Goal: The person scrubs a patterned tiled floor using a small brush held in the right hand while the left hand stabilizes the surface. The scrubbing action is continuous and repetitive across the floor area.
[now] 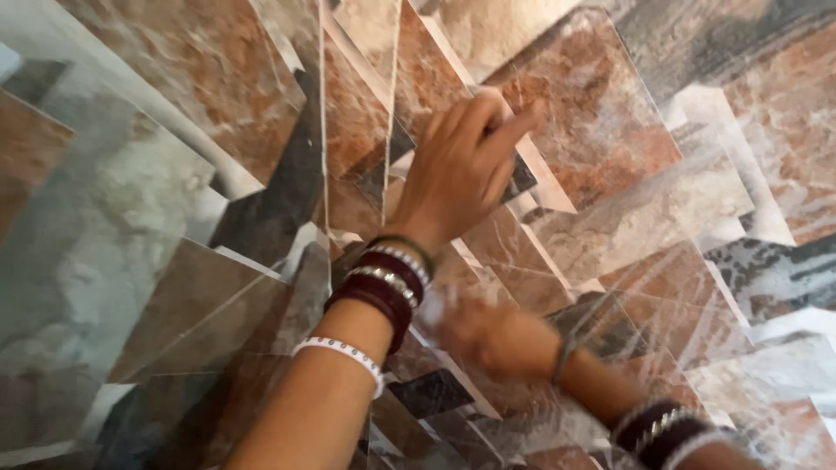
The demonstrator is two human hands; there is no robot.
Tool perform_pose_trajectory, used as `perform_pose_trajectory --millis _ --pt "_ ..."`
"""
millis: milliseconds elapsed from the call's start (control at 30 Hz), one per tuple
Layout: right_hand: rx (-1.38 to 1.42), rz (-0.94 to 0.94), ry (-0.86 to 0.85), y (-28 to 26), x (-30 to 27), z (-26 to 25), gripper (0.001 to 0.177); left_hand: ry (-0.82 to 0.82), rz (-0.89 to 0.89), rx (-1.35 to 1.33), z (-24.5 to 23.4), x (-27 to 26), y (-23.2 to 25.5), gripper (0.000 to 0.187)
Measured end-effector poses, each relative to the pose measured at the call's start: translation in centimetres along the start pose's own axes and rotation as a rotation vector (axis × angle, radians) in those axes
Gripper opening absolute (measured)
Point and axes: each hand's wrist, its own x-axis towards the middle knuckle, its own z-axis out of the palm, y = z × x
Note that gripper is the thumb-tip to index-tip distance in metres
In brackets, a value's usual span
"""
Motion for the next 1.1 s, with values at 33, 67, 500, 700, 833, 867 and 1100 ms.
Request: perform_pose_trajectory --millis 33,67,500,700,833,867,1100 --pt "-0.210 0.098 0.086 0.7 1.5 -3.7 0.047 0.041 -0.002 -0.006 -0.5 1.9 0.2 0.034" --pt "-0.324 -0.044 0.562 1.2 2.7 -7.6 0.037 0.081 -0.002 -0.012 -1.0 3.6 0.6 0.027" --pt "-0.198 -0.019 0.575 -6.3 12.0 7.5 0.043 0.096 0.153 0.041 0.2 4.7 1.7 0.031" --pt "-0.096 -0.389 0.325 -7.8 7.1 19.5 0.049 -0.310 0.204 0.496 -0.4 1.8 2.3 0.057" --pt "-0.117 -0.406 0.261 -5.8 1.4 21.5 0.057 -0.377 0.212 0.461 -0.1 1.3 1.4 0.061" --pt "-0.071 -0.354 0.157 -4.6 0.4 20.0 0.057 -0.336 0.214 0.463 0.2 1.2 1.3 0.062" --pt "-0.520 0.158 0.673 5.7 -8.5 -3.5 0.050 0.017 0.196 0.288 3.7 -0.6 0.8 0.054"
